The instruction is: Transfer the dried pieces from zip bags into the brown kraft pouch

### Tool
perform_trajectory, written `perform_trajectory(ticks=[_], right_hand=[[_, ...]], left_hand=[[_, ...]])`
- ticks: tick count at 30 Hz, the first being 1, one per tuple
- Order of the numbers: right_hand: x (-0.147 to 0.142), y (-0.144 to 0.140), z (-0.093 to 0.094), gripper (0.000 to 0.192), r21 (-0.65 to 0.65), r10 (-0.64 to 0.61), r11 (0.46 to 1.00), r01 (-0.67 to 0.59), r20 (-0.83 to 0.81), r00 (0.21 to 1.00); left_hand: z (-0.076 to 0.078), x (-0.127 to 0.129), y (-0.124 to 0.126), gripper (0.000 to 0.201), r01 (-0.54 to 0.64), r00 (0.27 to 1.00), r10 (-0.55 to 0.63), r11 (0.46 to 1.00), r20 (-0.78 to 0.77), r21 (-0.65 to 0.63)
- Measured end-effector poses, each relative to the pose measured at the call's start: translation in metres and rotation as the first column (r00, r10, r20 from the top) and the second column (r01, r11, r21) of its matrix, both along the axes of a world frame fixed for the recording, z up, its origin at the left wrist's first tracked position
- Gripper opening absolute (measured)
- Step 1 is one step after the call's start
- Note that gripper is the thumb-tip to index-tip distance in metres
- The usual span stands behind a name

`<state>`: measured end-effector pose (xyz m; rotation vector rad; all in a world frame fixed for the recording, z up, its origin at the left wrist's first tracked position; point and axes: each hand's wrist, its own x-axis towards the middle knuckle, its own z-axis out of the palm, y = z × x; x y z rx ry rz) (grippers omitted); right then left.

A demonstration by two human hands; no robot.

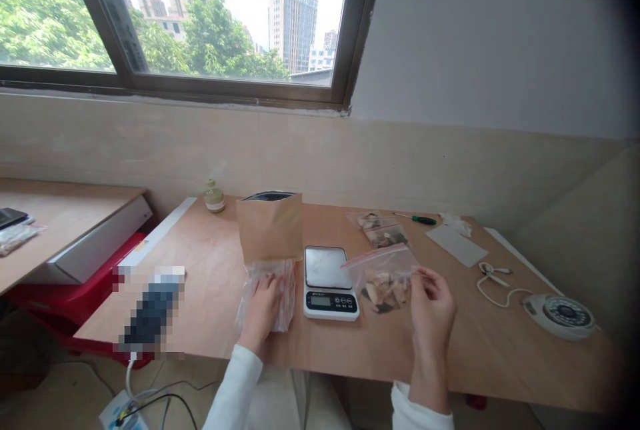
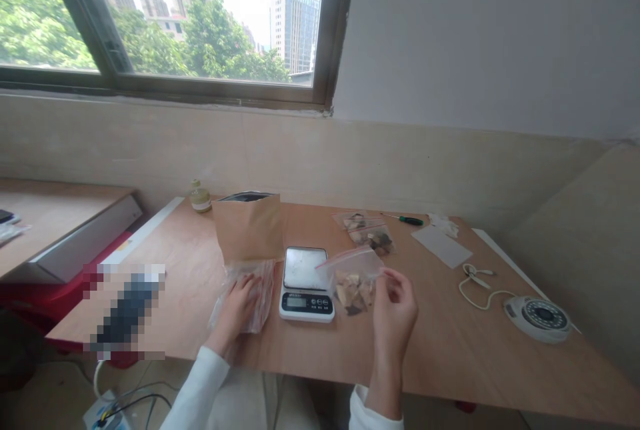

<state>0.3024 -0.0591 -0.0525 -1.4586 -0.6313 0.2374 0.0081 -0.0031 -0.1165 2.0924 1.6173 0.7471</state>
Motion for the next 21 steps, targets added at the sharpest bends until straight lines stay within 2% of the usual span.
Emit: perform_trajectory(ticks=[2, 4, 6, 7, 10, 11, 14, 16, 17, 18, 20, 21], right_hand=[[-0.022, -0.001, 0.010, 0.033, -0.022, 0.152, 0.988, -0.154, -0.068, 0.986], [-0.042, 0.000, 0.018, 0.034, -0.039, 0.297, 0.952, -0.304, -0.135, 0.945], [-0.059, 0.002, 0.022, 0.034, -0.035, 0.404, 0.908, -0.417, -0.179, 0.897], [-0.065, 0.004, 0.023, 0.034, -0.031, 0.445, 0.889, -0.458, -0.186, 0.876], [-0.077, 0.008, 0.019, 0.035, -0.038, 0.515, 0.849, -0.527, -0.163, 0.842], [-0.080, 0.009, 0.017, 0.037, -0.045, 0.507, 0.855, -0.517, -0.141, 0.850], [-0.089, 0.011, 0.014, 0.040, -0.077, 0.337, 0.939, -0.335, 0.023, 0.941], [-0.099, 0.008, 0.018, 0.037, -0.098, 0.268, 0.962, -0.255, 0.160, 0.950], [-0.105, 0.005, 0.021, 0.032, -0.118, 0.329, 0.943, -0.310, 0.196, 0.924], [-0.111, 0.003, 0.025, 0.028, -0.144, 0.444, 0.895, -0.423, 0.200, 0.873], [-0.122, -0.003, 0.033, 0.023, -0.170, 0.675, 0.737, -0.654, 0.154, 0.721], [-0.126, -0.005, 0.036, 0.022, -0.172, 0.741, 0.671, -0.721, 0.134, 0.658]], left_hand=[[0.028, 0.015, -0.009, 0.031, 0.074, 0.963, -0.070, 0.997, 0.261, -0.006], [0.056, 0.031, -0.023, 0.034, 0.151, 0.865, -0.105, 0.987, 0.490, -0.054], [0.077, 0.043, -0.035, 0.035, 0.241, 0.787, -0.140, 0.966, 0.600, -0.092], [0.083, 0.047, -0.039, 0.033, 0.268, 0.780, -0.158, 0.959, 0.606, -0.095], [0.089, 0.048, -0.044, 0.025, 0.283, 0.785, -0.174, 0.954, 0.594, -0.095], [0.088, 0.046, -0.044, 0.025, 0.283, 0.781, -0.166, 0.953, 0.602, -0.105], [0.085, 0.044, -0.044, 0.027, 0.286, 0.724, -0.110, 0.946, 0.681, -0.150], [0.085, 0.046, -0.045, 0.030, 0.270, 0.663, -0.045, 0.945, 0.747, -0.183], [0.086, 0.048, -0.046, 0.030, 0.253, 0.632, -0.008, 0.947, 0.775, -0.197], [0.086, 0.050, -0.048, 0.030, 0.229, 0.605, 0.029, 0.951, 0.796, -0.208], [0.087, 0.052, -0.049, 0.030, 0.167, 0.563, 0.096, 0.960, 0.821, -0.226], [0.086, 0.052, -0.050, 0.030, 0.140, 0.549, 0.120, 0.962, 0.827, -0.233]])
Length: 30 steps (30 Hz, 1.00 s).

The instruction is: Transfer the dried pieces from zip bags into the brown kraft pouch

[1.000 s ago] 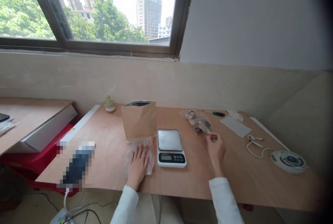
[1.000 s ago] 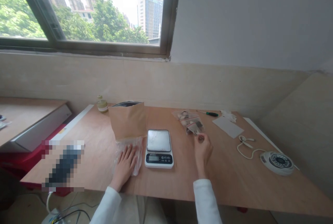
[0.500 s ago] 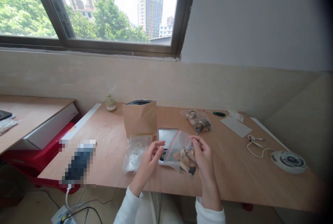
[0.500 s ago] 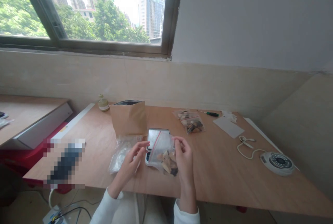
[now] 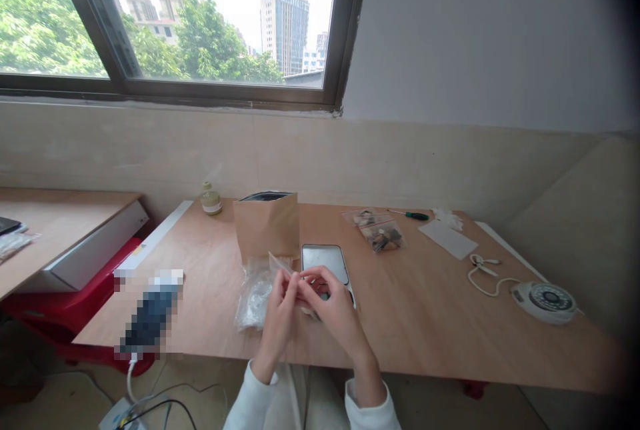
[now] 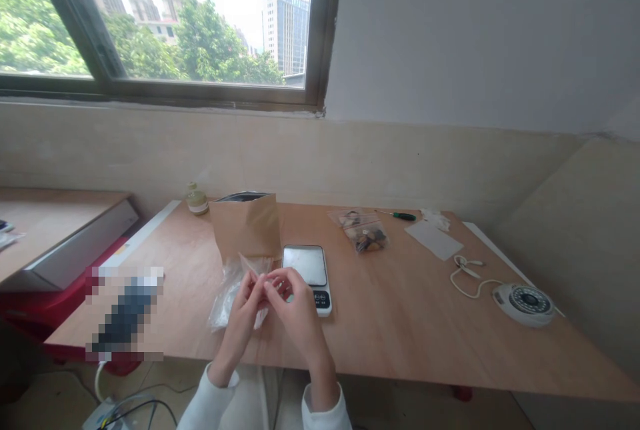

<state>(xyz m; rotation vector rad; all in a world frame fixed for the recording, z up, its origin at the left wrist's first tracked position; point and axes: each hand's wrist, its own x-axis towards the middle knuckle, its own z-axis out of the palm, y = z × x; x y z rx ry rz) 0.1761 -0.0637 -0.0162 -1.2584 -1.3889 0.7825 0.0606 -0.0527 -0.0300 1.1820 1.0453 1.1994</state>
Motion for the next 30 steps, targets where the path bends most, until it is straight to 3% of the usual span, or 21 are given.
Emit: perform_trajectory(ticks=[5, 14, 17, 22, 26, 30], right_hand=[[-0.008, -0.002, 0.003, 0.019, 0.009, 0.071, 0.997, -0.071, 0.010, 0.997], [-0.007, -0.001, -0.003, 0.024, -0.006, 0.042, 0.999, -0.042, 0.016, 0.999], [-0.007, 0.001, -0.007, 0.024, -0.032, 0.037, 0.999, -0.040, -0.072, 0.997], [-0.007, 0.005, -0.017, 0.027, -0.187, 0.026, 0.979, -0.086, -0.303, 0.953], [-0.001, 0.005, -0.016, 0.027, -0.124, 0.009, 0.992, -0.028, -0.159, 0.987], [0.007, 0.001, -0.010, 0.026, -0.066, 0.105, 0.991, -0.114, -0.122, 0.987]], left_hand=[[-0.001, -0.006, -0.002, 0.034, -0.056, 0.998, 0.056, 0.998, -0.041, 0.001], [0.001, -0.003, -0.004, 0.030, -0.025, 0.980, 0.045, 0.994, -0.193, 0.107], [-0.002, -0.004, -0.002, 0.028, -0.026, 0.975, 0.057, 0.990, -0.217, 0.142], [-0.012, -0.001, -0.002, 0.029, 0.028, 0.976, 0.006, 0.988, -0.220, 0.150], [-0.018, 0.002, 0.000, 0.030, -0.003, 0.980, 0.032, 0.989, -0.198, 0.145], [-0.014, -0.001, 0.002, 0.029, -0.001, 0.981, 0.027, 0.991, -0.193, 0.132]])
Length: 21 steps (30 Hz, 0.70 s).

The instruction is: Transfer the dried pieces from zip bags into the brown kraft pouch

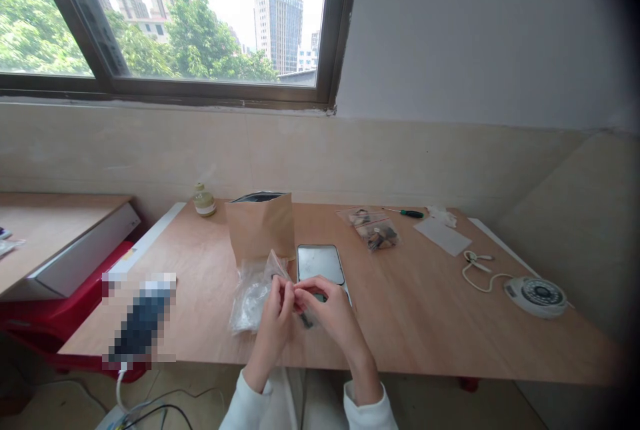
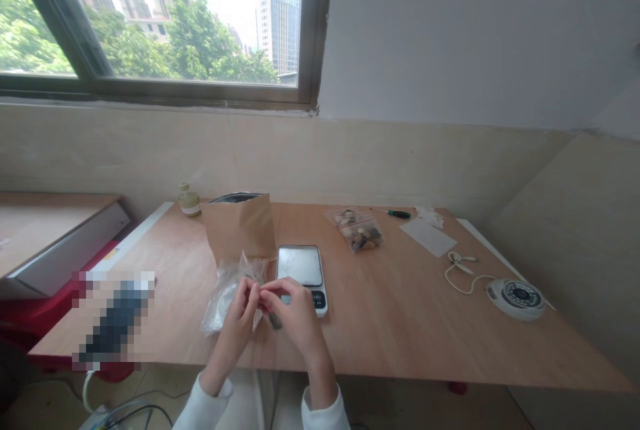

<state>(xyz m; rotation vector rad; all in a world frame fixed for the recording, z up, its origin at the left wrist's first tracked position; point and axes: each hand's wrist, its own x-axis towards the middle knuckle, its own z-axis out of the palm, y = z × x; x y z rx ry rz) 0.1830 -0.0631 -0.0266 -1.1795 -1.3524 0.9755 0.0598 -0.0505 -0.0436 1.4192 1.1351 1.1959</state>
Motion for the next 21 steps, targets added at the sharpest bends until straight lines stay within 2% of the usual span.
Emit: perform_trajectory(ticks=[4, 7, 9, 11, 13, 15, 17, 19, 21], right_hand=[[-0.002, -0.002, 0.001, 0.023, 0.019, -0.029, 0.999, 0.027, 0.091, 0.995], [-0.005, 0.001, -0.005, 0.019, 0.050, -0.172, 0.985, 0.166, 0.144, 0.975], [0.000, 0.003, -0.010, 0.019, 0.049, -0.339, 0.941, 0.335, 0.100, 0.936], [0.010, 0.004, -0.015, 0.021, 0.034, -0.515, 0.857, 0.515, -0.002, 0.857], [0.023, 0.004, -0.016, 0.025, 0.017, -0.605, 0.792, 0.611, -0.112, 0.788], [0.031, 0.002, -0.014, 0.028, 0.007, -0.599, 0.791, 0.612, -0.194, 0.777], [0.031, -0.001, -0.008, 0.029, -0.016, -0.551, 0.823, 0.567, -0.259, 0.793], [0.024, -0.002, 0.001, 0.029, -0.046, -0.500, 0.855, 0.516, -0.336, 0.798], [0.012, -0.003, 0.008, 0.029, -0.055, -0.450, 0.878, 0.475, -0.428, 0.784]], left_hand=[[0.002, -0.001, 0.000, 0.028, 0.005, 1.000, -0.005, 1.000, -0.026, -0.001], [-0.003, -0.001, 0.001, 0.025, 0.038, 0.997, -0.037, 0.999, -0.067, 0.007], [-0.006, -0.005, 0.003, 0.024, 0.053, 0.994, -0.053, 0.999, -0.094, 0.008], [-0.009, -0.013, 0.007, 0.026, 0.015, 0.994, -0.015, 1.000, -0.108, 0.003], [-0.008, -0.023, 0.010, 0.030, -0.040, 0.992, 0.041, 0.999, -0.115, 0.010], [-0.006, -0.030, 0.011, 0.032, -0.042, 0.993, 0.046, 0.999, -0.111, 0.031], [-0.003, -0.030, 0.010, 0.033, -0.009, 0.998, 0.013, 0.998, -0.066, 0.055], [-0.003, -0.024, 0.008, 0.036, -0.028, 0.998, 0.024, 0.997, 0.059, 0.065], [-0.006, -0.015, 0.006, 0.038, -0.118, 0.972, 0.109, 0.993, 0.207, 0.030]])
